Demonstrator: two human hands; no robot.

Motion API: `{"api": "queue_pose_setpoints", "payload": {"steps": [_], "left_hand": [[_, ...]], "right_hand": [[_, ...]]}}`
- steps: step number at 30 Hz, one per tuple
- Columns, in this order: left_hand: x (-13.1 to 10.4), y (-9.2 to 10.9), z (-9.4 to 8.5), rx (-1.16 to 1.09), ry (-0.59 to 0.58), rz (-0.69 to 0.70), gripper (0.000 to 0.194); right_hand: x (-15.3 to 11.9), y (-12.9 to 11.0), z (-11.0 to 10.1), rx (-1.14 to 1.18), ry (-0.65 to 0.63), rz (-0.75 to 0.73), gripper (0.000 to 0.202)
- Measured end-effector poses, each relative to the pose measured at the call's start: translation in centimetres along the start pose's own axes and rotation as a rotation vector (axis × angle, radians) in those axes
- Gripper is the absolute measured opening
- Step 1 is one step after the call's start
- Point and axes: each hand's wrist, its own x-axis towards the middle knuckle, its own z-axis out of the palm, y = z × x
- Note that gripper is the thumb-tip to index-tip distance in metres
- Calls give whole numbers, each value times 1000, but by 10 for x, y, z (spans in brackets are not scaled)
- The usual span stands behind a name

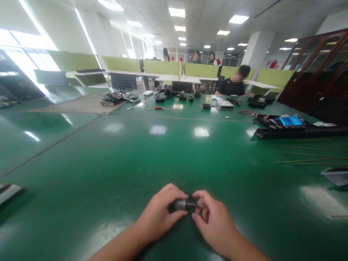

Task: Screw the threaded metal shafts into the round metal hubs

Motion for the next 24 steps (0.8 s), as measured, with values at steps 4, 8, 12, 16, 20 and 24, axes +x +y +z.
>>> {"api": "queue_pose_setpoints", "payload": {"steps": [4,8,12,16,20,24], "left_hand": [[-1,-2,1,3,24,-9,22],[-4,-2,2,20,27,-51,25],[-5,2,4,29,11,-32,28],[-5,7,4,28,-16,2,26],[-5,7,3,23,-29,6,26],[-4,3,4,33,-33,-22,36]], "right_hand": [[1,0,0,-39,0,2,41],[4,2,-2,-39,-27,-26,44],[4,2,-6,37,-64,-10,41],[2,0,-9,24,-63,-15,37],[-2,0,-9,87,-80,-9,32],[-4,1,-7,76,-68,-16,34]]}}
